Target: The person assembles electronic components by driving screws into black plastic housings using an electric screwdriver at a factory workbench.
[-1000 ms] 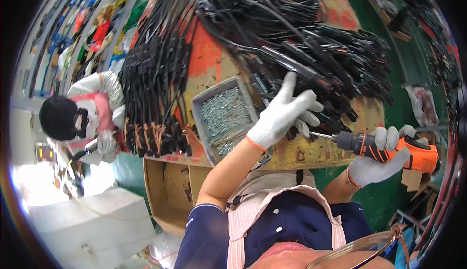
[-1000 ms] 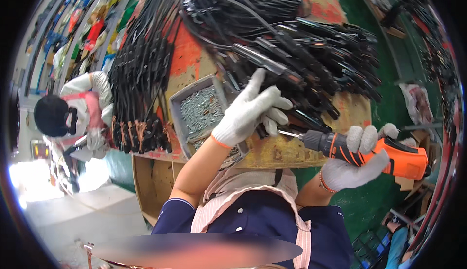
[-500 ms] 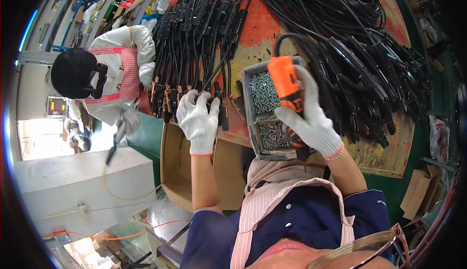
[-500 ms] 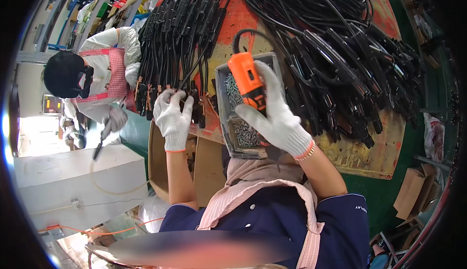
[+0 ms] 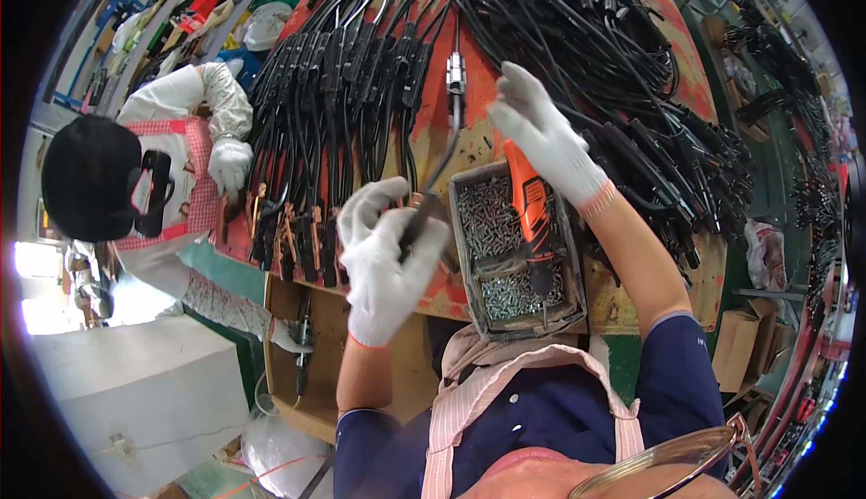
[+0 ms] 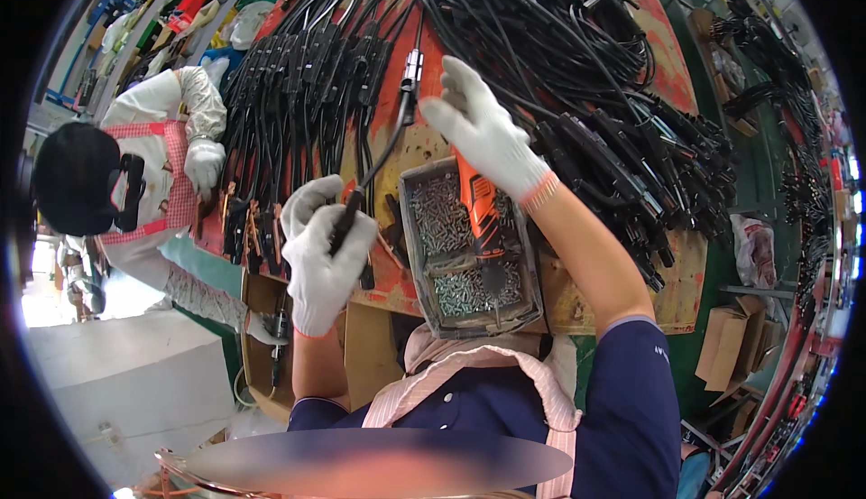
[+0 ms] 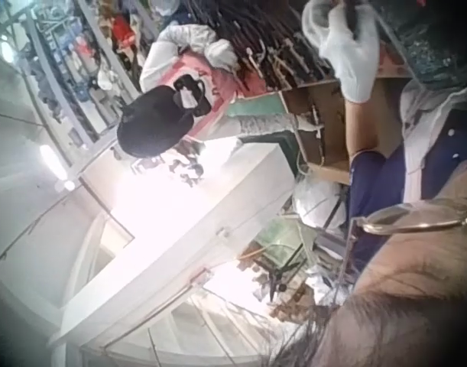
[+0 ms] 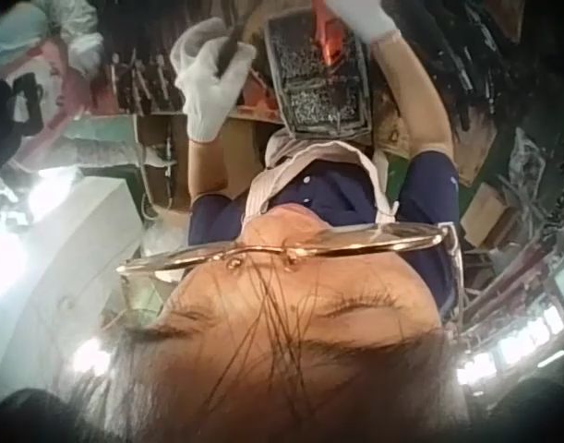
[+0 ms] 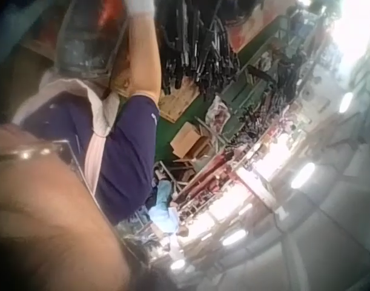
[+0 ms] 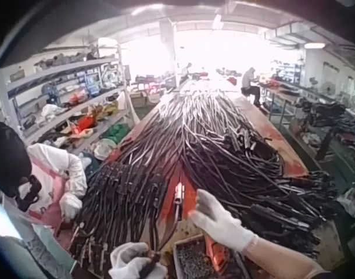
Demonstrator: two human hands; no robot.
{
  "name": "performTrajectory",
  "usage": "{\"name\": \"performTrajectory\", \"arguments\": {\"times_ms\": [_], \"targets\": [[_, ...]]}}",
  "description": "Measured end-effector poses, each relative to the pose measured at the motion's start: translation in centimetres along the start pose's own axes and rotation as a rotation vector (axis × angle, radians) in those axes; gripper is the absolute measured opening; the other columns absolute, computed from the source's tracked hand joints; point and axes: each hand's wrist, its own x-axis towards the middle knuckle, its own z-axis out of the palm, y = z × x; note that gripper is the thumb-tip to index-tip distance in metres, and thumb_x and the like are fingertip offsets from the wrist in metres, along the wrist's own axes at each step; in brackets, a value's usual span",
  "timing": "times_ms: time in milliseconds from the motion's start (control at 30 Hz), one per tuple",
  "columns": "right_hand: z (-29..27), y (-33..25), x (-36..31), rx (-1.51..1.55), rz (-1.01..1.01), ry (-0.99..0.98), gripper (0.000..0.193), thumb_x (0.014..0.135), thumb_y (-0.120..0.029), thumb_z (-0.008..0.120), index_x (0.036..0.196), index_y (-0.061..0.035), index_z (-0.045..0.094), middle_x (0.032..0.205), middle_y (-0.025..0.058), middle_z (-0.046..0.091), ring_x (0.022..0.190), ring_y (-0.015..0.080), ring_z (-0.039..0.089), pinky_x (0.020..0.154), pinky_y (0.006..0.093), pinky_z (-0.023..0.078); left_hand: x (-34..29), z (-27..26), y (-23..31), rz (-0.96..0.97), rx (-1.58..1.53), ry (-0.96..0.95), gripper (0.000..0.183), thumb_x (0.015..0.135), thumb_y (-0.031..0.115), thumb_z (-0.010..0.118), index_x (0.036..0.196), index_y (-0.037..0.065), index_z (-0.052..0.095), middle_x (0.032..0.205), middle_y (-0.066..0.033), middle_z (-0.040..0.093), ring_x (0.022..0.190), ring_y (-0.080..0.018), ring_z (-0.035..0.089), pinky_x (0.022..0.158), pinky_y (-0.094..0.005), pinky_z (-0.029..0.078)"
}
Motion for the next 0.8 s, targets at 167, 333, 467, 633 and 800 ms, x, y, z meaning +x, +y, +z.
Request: {"name": "performTrajectory", "arguments": {"times_ms": [167, 333, 467, 633, 800], "targets": [[1.8, 3.4, 9.9, -0.294, 0.449, 0.258, 0.08, 0.087, -0.053, 0.055, 0.144, 0.0, 0.033, 0.133, 0.0248, 0.051, 0.122, 0.0346, 0.052, 0.101, 0.0413, 0.041, 0.8, 1.4, 2.5, 0.052, -0.061, -0.039, 0.016, 0.068, 0.01, 0.077, 0.08, 0.006, 0.068, 0.121, -0.0147, 0.057, 0.122, -0.0318, 0.042, 0.102, -0.044, 0.035], [2.8, 7.3, 13.6, 0.732, 0.722, 0.071, 0.043, 0.094, -0.034, 0.057, 0.122, -0.0014, 0.052, 0.106, 0.0171, 0.065, 0.086, 0.0247, 0.066, 0.078, 0.0396, 0.055, -0.1, 1.7, 1.2, 0.088, -0.019, -0.016, 0.02, 0.069, 0.017, 0.08, 0.083, 0.008, 0.071, 0.119, -0.0115, 0.058, 0.12, -0.0339, 0.045, 0.098, -0.0442, 0.039], [5.0, 3.6, 10.1, 0.664, 0.696, -0.315, 0.023, 0.091, -0.025, 0.064, 0.1, -0.0048, 0.06, 0.087, 0.0064, 0.067, 0.071, 0.0148, 0.065, 0.065, 0.0309, 0.055, -0.5, 0.8, -0.7, 0.061, 0.229, 0.259, 0.021, 0.071, 0.017, 0.08, 0.089, 0.011, 0.072, 0.097, -0.0063, 0.062, 0.099, -0.0271, 0.052, 0.084, -0.0388, 0.043], [5.4, -1.1, 4.7, 0.41, 0.473, -0.401, 0.029, 0.085, -0.034, 0.071, 0.097, -0.0083, 0.064, 0.081, 0.0007, 0.065, 0.066, 0.0125, 0.062, 0.067, 0.0328, 0.052, 0.3, 0.7, -1.6, 0.086, 0.129, 0.231, 0.03, 0.088, 0.023, 0.066, 0.112, 0.006, 0.062, 0.075, -0.0114, 0.064, 0.063, -0.0299, 0.06, 0.061, -0.0383, 0.047], [7.4, 0.8, 6.9, 1.071, 0.601, -0.098, 0.014, 0.093, -0.02, 0.062, 0.09, -0.0079, 0.055, 0.073, 0.0005, 0.055, 0.056, 0.0093, 0.052, 0.046, 0.0211, 0.044, -0.2, 4.5, -2.8, -0.013, -0.158, 0.076, 0.049, 0.097, 0.031, 0.05, 0.134, -0.001, 0.043, 0.092, -0.0185, 0.066, 0.083, -0.029, 0.068, 0.074, -0.0334, 0.051]]}}
